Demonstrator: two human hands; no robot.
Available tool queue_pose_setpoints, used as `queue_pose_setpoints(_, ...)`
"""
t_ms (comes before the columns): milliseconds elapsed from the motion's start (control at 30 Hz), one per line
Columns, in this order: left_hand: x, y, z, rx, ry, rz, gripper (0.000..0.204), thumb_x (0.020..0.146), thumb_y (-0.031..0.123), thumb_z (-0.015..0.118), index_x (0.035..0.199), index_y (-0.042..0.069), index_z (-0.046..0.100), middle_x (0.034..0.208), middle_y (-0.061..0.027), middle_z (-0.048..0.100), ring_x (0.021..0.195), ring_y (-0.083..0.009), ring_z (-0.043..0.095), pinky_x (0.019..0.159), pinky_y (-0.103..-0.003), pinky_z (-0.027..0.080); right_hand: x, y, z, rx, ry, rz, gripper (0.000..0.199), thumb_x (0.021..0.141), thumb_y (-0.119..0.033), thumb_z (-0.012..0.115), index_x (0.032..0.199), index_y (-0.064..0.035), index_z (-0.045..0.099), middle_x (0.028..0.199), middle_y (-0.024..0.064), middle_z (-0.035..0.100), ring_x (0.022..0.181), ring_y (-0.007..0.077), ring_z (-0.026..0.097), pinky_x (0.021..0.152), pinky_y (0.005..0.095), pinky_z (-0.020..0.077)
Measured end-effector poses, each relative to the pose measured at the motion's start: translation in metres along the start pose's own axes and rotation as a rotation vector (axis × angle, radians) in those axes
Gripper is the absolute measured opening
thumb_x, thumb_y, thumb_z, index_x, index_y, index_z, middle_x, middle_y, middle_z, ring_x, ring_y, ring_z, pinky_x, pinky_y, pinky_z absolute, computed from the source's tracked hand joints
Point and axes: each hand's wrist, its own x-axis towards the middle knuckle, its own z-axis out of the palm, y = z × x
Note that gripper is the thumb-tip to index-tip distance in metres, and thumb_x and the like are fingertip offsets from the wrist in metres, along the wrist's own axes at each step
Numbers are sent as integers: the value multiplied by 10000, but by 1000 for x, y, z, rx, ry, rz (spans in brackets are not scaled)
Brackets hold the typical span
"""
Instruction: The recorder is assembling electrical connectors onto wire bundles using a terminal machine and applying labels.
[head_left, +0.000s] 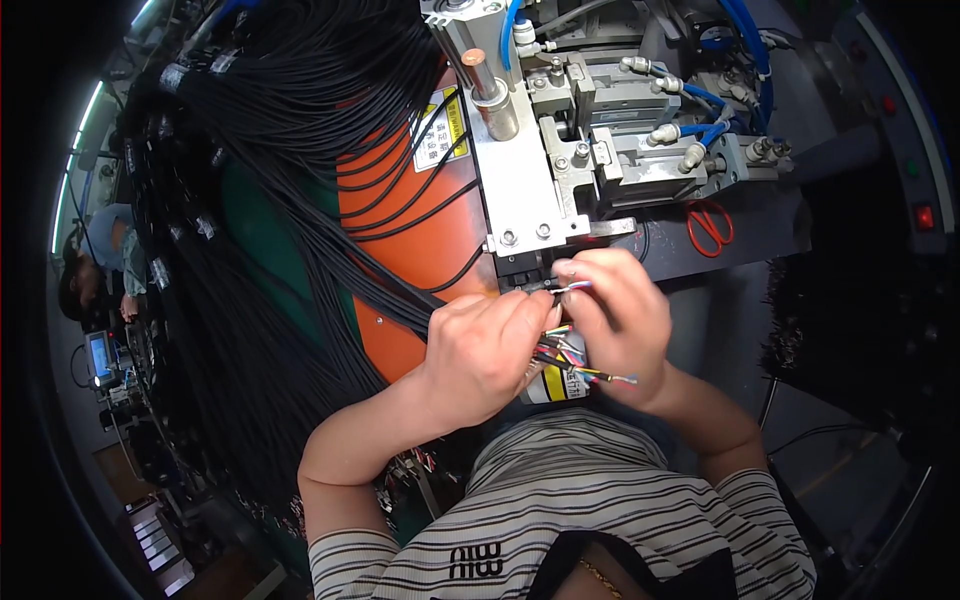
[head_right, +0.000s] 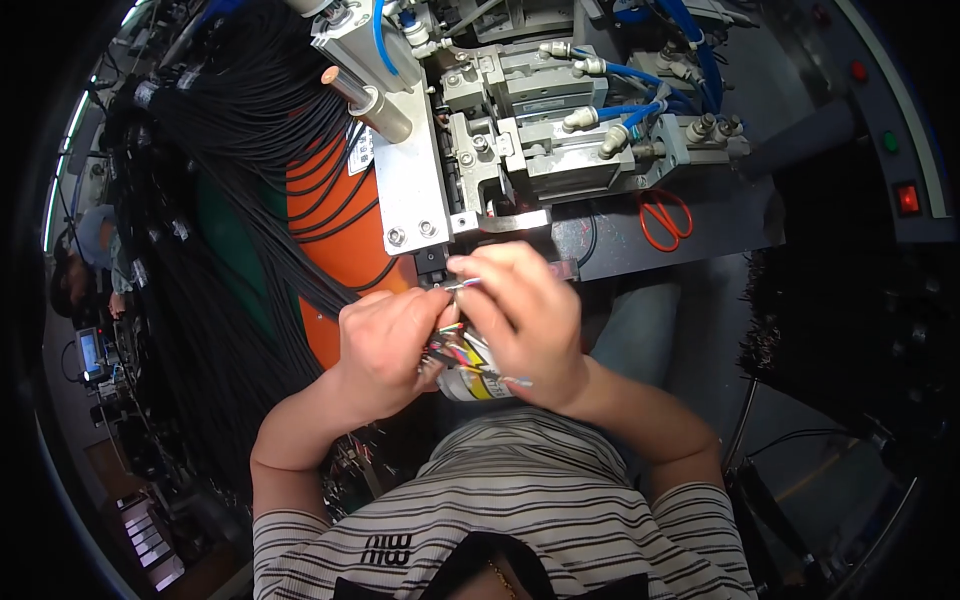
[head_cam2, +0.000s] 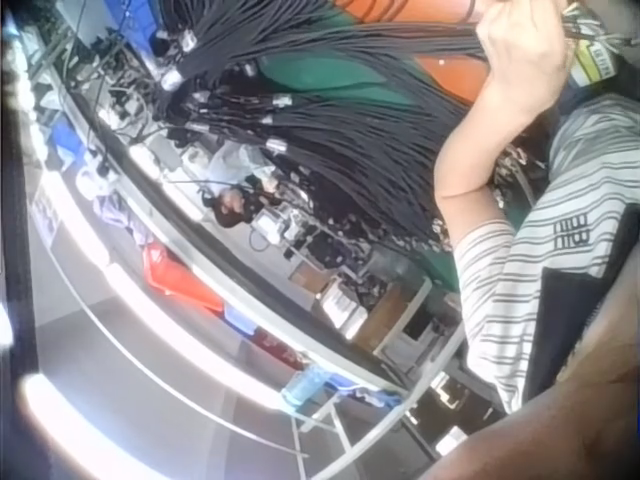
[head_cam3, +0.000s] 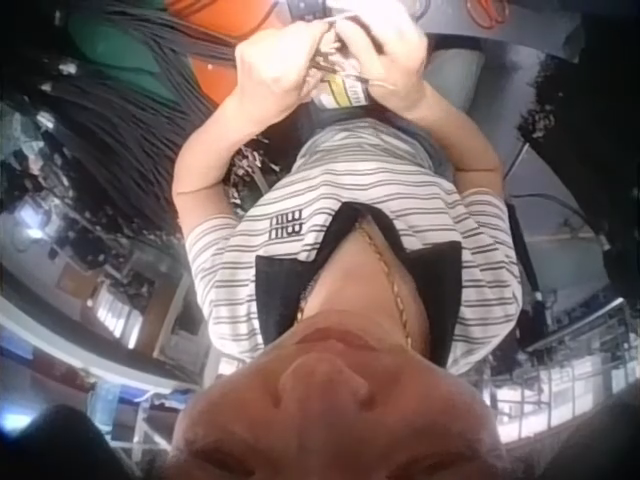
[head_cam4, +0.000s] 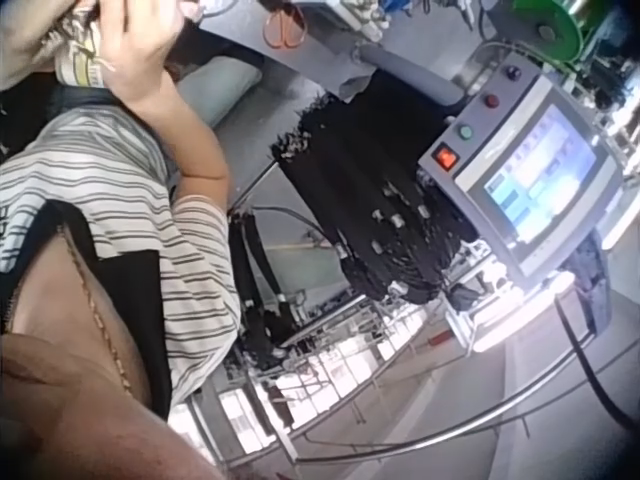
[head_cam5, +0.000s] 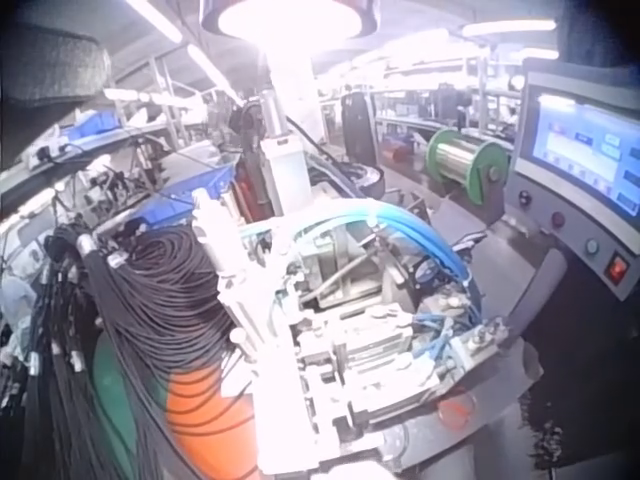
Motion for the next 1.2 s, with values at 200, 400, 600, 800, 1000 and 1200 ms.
queue_pose_setpoints(200, 0, -9, 1, -350, 37, -62, 283, 669, 1, 716, 923, 5, 592, 703, -99, 598, 586, -278, 607, 537, -345, 476, -9, -1, -7, -11, -29, -63, 301, 873, 27, 594, 1170, 79, 602, 1097, 193, 608, 925, 270, 638, 811, 344, 513)
queue_pose_setpoints(400, 2, -15, -3, -498, -7, -134, 285, 671, 11, 716, 926, 12, 590, 743, -101, 617, 630, -286, 628, 572, -341, 492, 4, 5, -18, 917, -170, 571, 199, 957, -46, 583, 1096, 80, 648, 1072, 162, 634, 820, 159, 647, 680, 244, 510)
queue_pose_setpoints(600, 13, -22, -14, -793, -191, -209, 76, 860, 56, 630, 900, -4, 608, 746, -67, 637, 636, -170, 613, 600, -281, 494, 14, 12, -29, 947, -309, 685, 171, 921, 23, 600, 1071, 64, 672, 1010, 155, 656, 743, 150, 660, 592, 216, 503)
queue_pose_setpoints(800, 12, -26, -10, -890, -248, -270, 176, 969, 139, 575, 893, -14, 615, 749, -53, 638, 642, -117, 586, 612, -258, 490, 12, 16, -27, 677, -258, 415, 172, 897, 81, 592, 1039, 59, 686, 995, 146, 663, 700, 138, 660, 557, 208, 492)
queue_pose_setpoints(1000, 13, -28, -10, -925, -355, -364, 207, 982, 166, 570, 890, -12, 621, 774, -42, 645, 709, -89, 578, 655, -252, 487, 12, 16, -27, 694, -248, 477, 160, 899, 72, 597, 1031, 59, 687, 986, 142, 665, 686, 129, 658, 539, 199, 485)
queue_pose_setpoints(1200, 15, -34, -17, -1042, -507, -509, 171, 966, 133, 573, 879, -6, 623, 791, -22, 644, 752, -71, 563, 688, -240, 470, 21, 23, -32, 751, -370, 551, 150, 895, 67, 606, 1022, 62, 685, 975, 135, 666, 674, 118, 653, 528, 191, 480)
